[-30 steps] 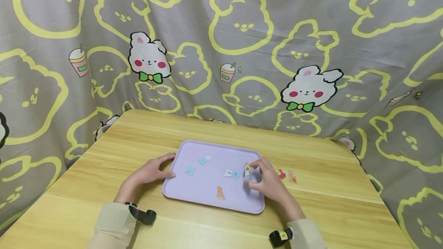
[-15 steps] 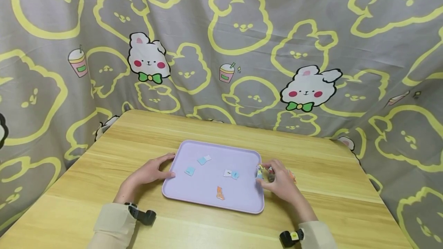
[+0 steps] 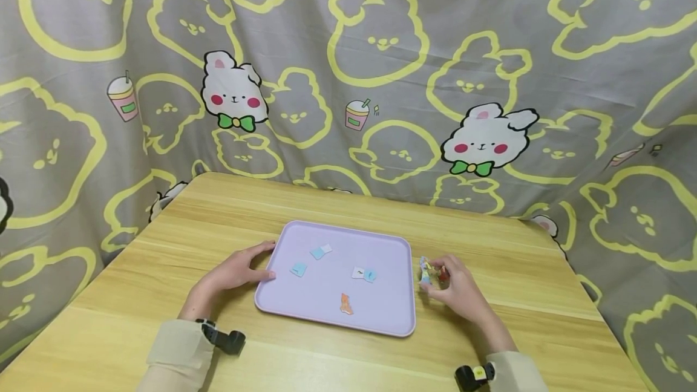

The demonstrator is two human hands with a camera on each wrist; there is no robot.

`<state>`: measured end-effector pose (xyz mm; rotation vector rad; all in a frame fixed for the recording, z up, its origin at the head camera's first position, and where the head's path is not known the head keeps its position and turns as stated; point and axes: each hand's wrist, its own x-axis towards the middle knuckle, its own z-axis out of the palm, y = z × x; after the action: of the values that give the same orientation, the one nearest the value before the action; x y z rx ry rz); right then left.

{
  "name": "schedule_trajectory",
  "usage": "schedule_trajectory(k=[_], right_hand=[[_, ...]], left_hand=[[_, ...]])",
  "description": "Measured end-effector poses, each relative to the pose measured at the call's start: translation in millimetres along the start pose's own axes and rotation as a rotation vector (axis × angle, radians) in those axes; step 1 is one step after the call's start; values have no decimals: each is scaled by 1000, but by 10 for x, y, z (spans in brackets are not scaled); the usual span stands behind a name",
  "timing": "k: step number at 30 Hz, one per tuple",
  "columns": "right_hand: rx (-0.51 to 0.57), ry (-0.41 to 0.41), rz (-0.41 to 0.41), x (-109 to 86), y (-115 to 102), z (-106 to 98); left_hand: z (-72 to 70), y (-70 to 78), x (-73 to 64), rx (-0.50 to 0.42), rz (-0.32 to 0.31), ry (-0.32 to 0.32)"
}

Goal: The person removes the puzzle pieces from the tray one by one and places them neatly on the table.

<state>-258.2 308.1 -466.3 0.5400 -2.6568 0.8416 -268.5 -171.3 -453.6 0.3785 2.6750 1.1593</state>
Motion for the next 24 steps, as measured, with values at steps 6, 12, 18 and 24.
schedule_trajectory(k=[6, 12, 18, 24], right_hand=[[-48, -4, 32, -40, 105, -82], [-39, 6, 27, -74, 206, -138], [-44, 2, 38, -111, 276, -193], [-56, -3, 49, -144, 360, -258]], left_hand=[[2, -5, 1, 6, 8, 5], [-1, -1, -3, 0, 8, 2], [-6, 6, -6, 2, 2, 1], [-2, 5, -1, 3, 3, -2]])
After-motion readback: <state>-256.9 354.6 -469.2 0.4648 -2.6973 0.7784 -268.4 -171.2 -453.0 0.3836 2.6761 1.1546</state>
